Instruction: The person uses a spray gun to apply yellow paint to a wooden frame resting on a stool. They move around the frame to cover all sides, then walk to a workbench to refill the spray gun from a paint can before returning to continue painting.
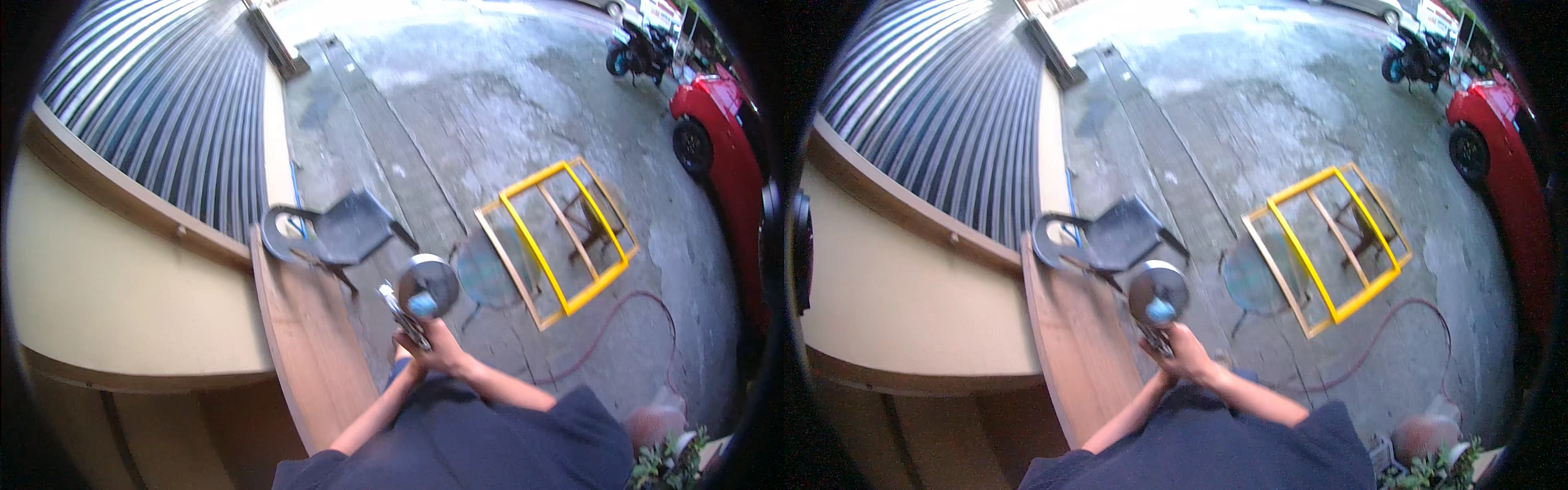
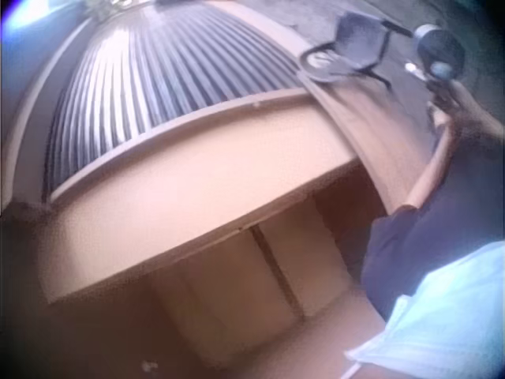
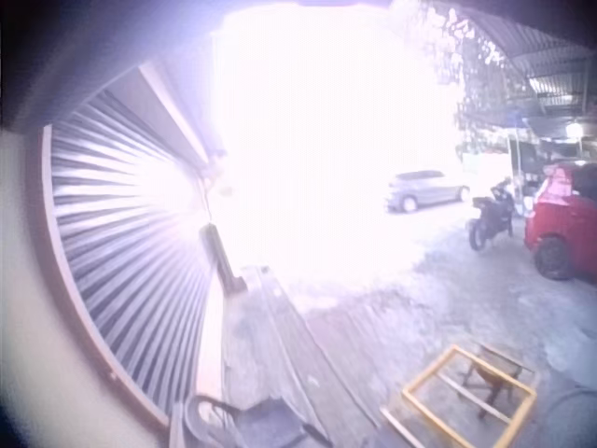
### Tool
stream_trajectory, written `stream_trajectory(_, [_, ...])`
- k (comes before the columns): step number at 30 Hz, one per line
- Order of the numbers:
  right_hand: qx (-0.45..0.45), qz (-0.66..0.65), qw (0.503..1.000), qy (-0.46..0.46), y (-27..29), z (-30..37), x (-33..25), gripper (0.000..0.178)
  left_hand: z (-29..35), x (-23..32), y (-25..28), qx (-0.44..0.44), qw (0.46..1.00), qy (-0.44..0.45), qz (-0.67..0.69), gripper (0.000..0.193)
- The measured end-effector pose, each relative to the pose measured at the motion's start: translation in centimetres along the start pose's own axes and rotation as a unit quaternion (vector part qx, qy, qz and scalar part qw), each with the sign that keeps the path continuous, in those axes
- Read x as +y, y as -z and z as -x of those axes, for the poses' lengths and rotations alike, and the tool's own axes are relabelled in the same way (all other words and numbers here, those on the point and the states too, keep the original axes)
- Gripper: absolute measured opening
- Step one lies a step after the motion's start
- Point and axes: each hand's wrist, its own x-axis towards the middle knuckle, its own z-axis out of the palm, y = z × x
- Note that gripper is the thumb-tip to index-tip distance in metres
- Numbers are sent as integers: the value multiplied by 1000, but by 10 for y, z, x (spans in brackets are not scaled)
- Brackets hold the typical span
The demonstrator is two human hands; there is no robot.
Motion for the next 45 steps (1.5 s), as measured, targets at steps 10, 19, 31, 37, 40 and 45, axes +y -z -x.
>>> stream_trajectory(10, [180, 210, 959, 67, 31, -72, 79, 16, -148, -56, 114, -81, 986, 128, 72, 48])
stream_trajectory(19, [233, 278, 931, -39, 8, -144, 135, 11, -249, -118, 238, -103, 955, 273, -47, 59])
stream_trajectory(31, [272, 251, 915, -161, -24, -193, 205, 14, -259, -240, 296, -205, 882, 422, -44, 45])
stream_trajectory(37, [262, 265, 899, -230, -23, -165, 271, 28, -304, -216, 254, -210, 889, 407, -28, 40])
stream_trajectory(40, [260, 261, 891, -264, -16, -157, 299, 28, -327, -227, 230, -218, 904, 363, -60, 37])
stream_trajectory(45, [257, 182, 888, -335, 8, -140, 350, 51, -346, -252, 203, -207, 901, 359, -130, 32])
